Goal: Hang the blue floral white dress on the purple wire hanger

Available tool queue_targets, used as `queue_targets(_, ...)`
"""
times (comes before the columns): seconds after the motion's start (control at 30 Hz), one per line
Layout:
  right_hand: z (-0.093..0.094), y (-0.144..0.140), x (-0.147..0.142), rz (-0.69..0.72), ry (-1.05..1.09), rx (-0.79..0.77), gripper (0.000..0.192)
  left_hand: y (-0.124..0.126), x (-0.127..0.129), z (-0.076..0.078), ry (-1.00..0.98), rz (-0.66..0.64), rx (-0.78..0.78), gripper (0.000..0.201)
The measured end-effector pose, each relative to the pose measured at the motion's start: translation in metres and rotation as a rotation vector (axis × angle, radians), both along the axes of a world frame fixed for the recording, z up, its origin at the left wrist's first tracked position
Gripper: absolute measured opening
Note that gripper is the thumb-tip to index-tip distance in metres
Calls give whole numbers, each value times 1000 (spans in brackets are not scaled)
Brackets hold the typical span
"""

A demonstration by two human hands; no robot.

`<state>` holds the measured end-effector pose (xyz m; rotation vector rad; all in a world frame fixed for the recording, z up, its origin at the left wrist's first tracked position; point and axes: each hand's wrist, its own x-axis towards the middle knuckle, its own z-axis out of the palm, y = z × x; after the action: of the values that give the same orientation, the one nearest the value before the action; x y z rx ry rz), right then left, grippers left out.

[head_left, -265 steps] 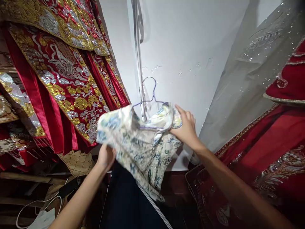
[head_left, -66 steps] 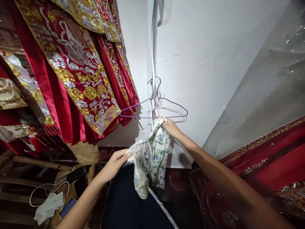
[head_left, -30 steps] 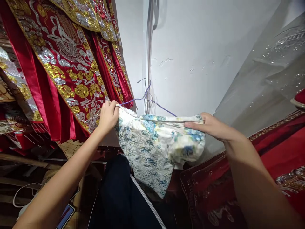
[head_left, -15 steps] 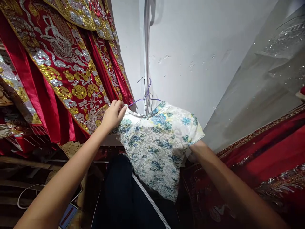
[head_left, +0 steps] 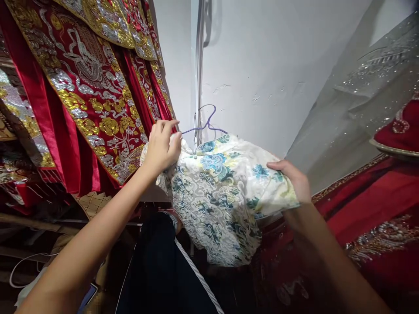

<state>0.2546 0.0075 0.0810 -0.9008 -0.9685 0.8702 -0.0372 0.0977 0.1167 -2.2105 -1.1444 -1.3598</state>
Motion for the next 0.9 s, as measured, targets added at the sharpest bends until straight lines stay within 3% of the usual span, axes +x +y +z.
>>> queue_targets(0.13,-15,-2,-20,-3,81,-76,45,-30,3,1,39,-134,-145,45)
queue_targets(0.3,-11,6,-30,-41,54,37,43,-44,-4,-4,-7,-187,-212,43)
queue_targets(0.4,-12,-12,-34,22,14,88,45,-48,-13,-6,-106,-228,-295,44)
queue_targets(0.47,-15,-34,-41,172,-121,79,50,-51,-16,-7,-219,-332,-441,46)
queue_targets(0.57,-19,-64,-60,507,-595,88,64,-57,-14,-13,-412,-462,-711,41)
queue_targets(0.67,-18,-75,-79,812,-1040,153,89,-67,-9,-28,-486,-443,-835,17)
queue_targets(0.73,-19,-67,-84,963,-1171,197,88,-76,-10,-42,-399,-429,-835,13)
queue_targets(0.8,-23,-48,-81,879,-1197,275,65,-87,-16,-51,-248,-412,-806,18)
queue_targets(0.9,-32,-10,-67,326,-1142,383,45,-103,-34,-47,-73,-371,-743,23)
